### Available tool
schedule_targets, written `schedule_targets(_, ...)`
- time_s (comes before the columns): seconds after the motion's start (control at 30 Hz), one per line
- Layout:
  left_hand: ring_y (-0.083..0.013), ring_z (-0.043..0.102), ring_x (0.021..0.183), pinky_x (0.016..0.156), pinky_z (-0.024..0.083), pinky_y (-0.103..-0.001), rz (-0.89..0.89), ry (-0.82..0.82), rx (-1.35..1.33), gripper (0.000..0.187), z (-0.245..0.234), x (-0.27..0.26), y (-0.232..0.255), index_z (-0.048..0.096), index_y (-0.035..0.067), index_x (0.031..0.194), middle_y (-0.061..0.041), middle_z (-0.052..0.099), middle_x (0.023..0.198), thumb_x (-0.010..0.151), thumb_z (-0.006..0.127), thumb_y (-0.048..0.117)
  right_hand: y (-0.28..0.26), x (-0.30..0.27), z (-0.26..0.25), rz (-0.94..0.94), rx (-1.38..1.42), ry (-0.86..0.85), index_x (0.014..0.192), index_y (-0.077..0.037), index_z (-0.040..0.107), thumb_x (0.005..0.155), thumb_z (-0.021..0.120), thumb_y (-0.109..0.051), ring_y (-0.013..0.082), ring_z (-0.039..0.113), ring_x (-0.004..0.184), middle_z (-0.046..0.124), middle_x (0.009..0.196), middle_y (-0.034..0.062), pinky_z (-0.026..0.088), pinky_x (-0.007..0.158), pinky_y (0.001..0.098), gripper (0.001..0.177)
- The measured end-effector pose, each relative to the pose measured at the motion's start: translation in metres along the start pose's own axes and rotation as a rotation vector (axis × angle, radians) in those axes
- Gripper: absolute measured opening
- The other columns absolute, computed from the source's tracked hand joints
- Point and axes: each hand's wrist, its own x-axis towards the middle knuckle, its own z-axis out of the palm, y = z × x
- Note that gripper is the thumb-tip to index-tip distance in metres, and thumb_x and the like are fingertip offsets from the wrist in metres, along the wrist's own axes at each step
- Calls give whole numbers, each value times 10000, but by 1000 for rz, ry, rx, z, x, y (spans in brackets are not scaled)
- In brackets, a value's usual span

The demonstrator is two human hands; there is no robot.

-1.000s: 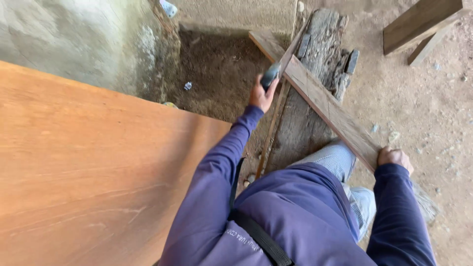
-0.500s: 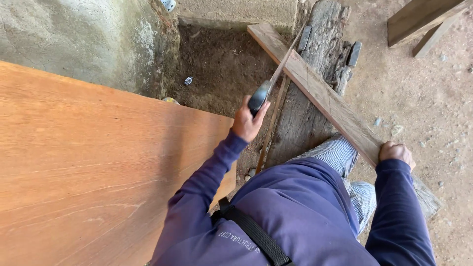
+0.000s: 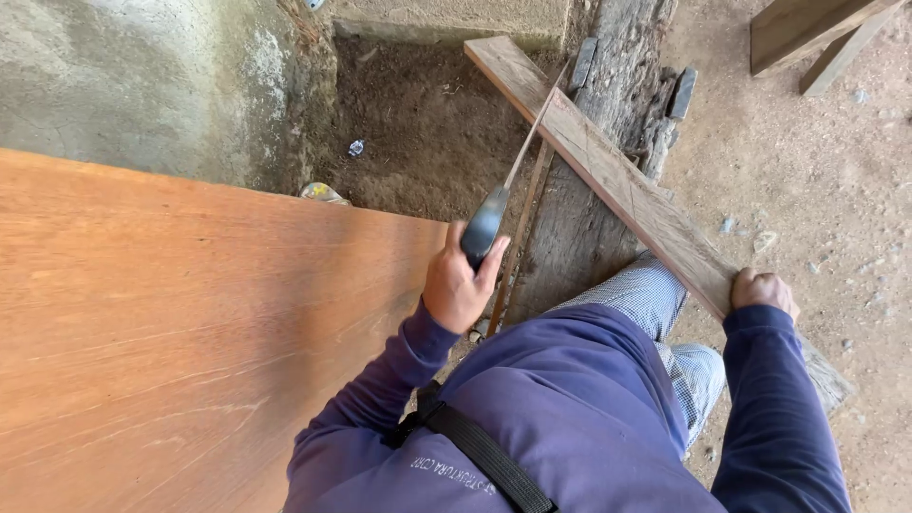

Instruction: Using a handsaw to cut a piece of wood on a temporary outdoor workbench.

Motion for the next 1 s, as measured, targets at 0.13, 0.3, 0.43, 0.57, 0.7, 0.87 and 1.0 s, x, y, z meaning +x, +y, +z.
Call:
schedule_targets(0.13, -254, 706, 533, 435, 555, -385, -56, -33, 9, 414, 37, 76, -25, 524, 20, 1091, -130, 689, 707, 983, 644, 401, 4, 16, 11, -35, 26, 3, 1083, 84, 752, 1039, 411, -430, 477, 643, 1133, 684, 1179, 351, 456, 1016, 527, 619)
schedule_targets(0.3, -423, 696, 672, 573, 538, -512, 64, 159, 149, 453, 169, 176, -109, 540, 26, 1038, -228, 708, 723, 952, 705, 439, 4, 14, 14, -70, 68, 38, 1096, 66, 752, 1041, 411, -419, 492, 632, 1144, 680, 1181, 360, 456, 1028, 534, 596)
schedule_targets(0.43, -419, 712, 742, 607, 540, -510, 63, 195, 36, 396, 182, 173, -142, 581, 46, 999, -222, 725, 756, 927, 737, 403, 15, 11, 31, -132, 65, 142, 1081, 77, 737, 1066, 405, -434, 473, 629, 1144, 688, 1154, 350, 455, 989, 539, 610)
schedule_targets(0.57, -308, 767, 757, 661, 588, -446, 155, 255, -235, 310, 168, 194, -202, 635, 43, 956, -180, 749, 827, 896, 742, 328, -27, 6, 2, -14, 61, 61, 1127, 69, 747, 1026, 396, -397, 444, 636, 1194, 683, 1213, 337, 458, 1034, 511, 592)
schedule_targets(0.7, -300, 743, 717, 664, 586, -431, -91, 96, -124, 272, 183, 163, -178, 616, 73, 974, -138, 732, 794, 899, 710, 317, -18, -1, -5, 29, 83, -92, 1207, 112, 682, 1054, 346, -429, 451, 616, 1215, 635, 1264, 366, 423, 1061, 514, 655)
schedule_targets(0.87, -401, 698, 775, 641, 533, -489, 2, 159, -24, 316, 176, 152, -147, 622, 69, 914, -177, 713, 778, 890, 785, 338, 103, 87, 113, -304, -56, -101, 1218, 42, 720, 1112, 355, -470, 501, 600, 1235, 645, 1278, 397, 436, 1115, 518, 637)
schedule_targets(1.0, -356, 707, 706, 617, 532, -454, 57, 180, -121, 296, 173, 128, -173, 631, 86, 924, -160, 698, 756, 901, 762, 350, 55, 24, 35, -112, 314, -205, 1381, -122, 648, 1050, 423, -649, 456, 576, 1267, 644, 1322, 310, 408, 1127, 518, 661)
